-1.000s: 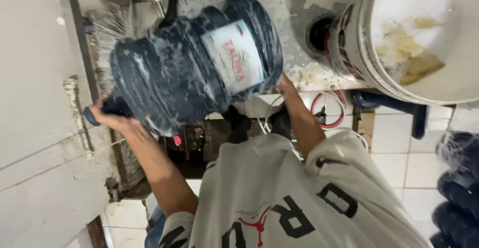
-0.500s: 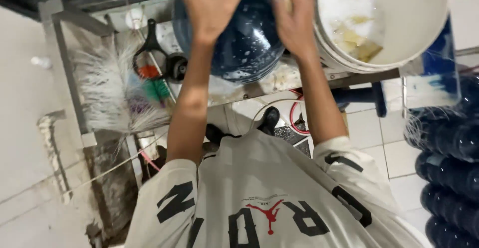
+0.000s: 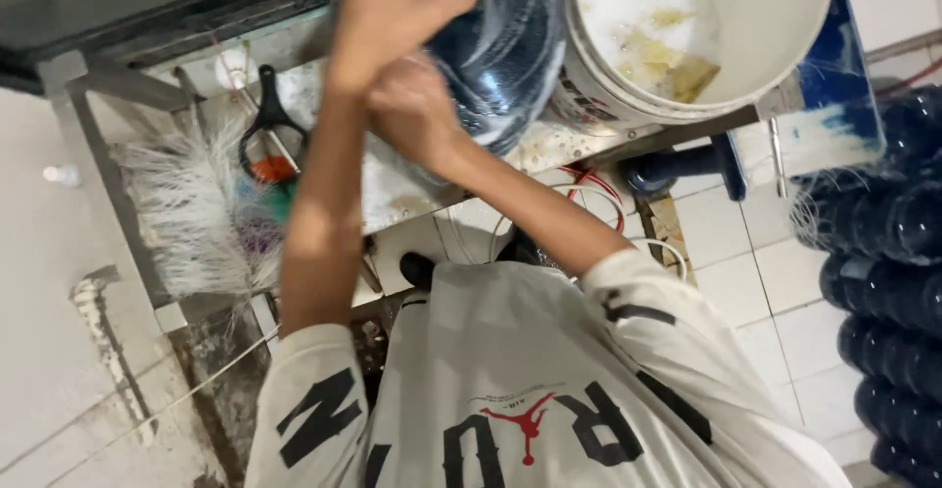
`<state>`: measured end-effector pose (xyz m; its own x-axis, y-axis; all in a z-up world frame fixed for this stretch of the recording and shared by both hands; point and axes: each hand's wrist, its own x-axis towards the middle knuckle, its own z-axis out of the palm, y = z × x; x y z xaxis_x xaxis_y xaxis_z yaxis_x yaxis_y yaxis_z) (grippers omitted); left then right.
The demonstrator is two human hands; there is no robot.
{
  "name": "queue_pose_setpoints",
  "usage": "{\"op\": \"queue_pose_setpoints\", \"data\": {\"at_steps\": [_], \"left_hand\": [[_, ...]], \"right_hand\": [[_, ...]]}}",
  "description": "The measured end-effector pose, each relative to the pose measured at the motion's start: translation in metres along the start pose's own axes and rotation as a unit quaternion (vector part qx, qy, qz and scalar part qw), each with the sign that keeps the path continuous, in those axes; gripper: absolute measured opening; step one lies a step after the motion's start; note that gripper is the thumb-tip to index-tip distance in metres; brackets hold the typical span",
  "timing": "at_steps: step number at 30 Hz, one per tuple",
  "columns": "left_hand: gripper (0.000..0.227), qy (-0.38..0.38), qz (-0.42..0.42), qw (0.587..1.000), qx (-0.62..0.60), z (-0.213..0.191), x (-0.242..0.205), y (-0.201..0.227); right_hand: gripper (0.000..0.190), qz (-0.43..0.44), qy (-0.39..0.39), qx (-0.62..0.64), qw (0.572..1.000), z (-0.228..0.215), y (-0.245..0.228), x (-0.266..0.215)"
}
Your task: The person scrubs the exterior of a large blue water jug with a yellow sponge and soapy water, then places it among other jugs. They repeat this process with a second jug, scrubbing it thoroughly before setting it aside.
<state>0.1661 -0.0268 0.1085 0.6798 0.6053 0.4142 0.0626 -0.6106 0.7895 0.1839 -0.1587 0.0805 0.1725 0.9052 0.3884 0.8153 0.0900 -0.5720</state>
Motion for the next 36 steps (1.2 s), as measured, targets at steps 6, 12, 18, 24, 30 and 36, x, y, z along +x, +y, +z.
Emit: {"op": "queue_pose_setpoints", "data": {"at_steps": [6, 12, 18, 24, 30, 36], "left_hand": [[0.041, -0.071, -0.01, 0.997, -0.017, -0.01, -0.007, 0.019], [0.054, 0.072, 0.026, 0.974, -0.213, 0.036, -0.032, 0.02], [0.043, 0.052, 0.07, 0.984, -0.155, 0.014, -0.098, 0.071], [0.037, -0.005, 0.14, 0.984, -0.11, -0.015, -0.147, 0.101], [0.024, -0.143, 0.204, 0.952, -0.176, -0.005, -0.175, 0.143], [0.03, -0.315, 0.271, 0.878, -0.236, 0.067, -0.216, 0.204]], "right_hand": [[0.024, -0.089, 0.164, -0.015, 0.982, -0.042, 0.014, -0.065], [0.024, 0.129, 0.333, -0.068, 0.932, -0.141, 0.154, -0.094], [0.038, 0.266, 0.266, -0.202, 0.904, -0.183, 0.238, -0.122], [0.037, 0.243, 0.384, -0.138, 0.88, -0.117, 0.122, -0.209], [0.083, 0.513, 0.104, 0.31, 0.794, -0.058, -0.004, -0.305], [0.122, 0.54, 0.244, 0.529, 0.608, -0.023, -0.053, -0.434]]}}
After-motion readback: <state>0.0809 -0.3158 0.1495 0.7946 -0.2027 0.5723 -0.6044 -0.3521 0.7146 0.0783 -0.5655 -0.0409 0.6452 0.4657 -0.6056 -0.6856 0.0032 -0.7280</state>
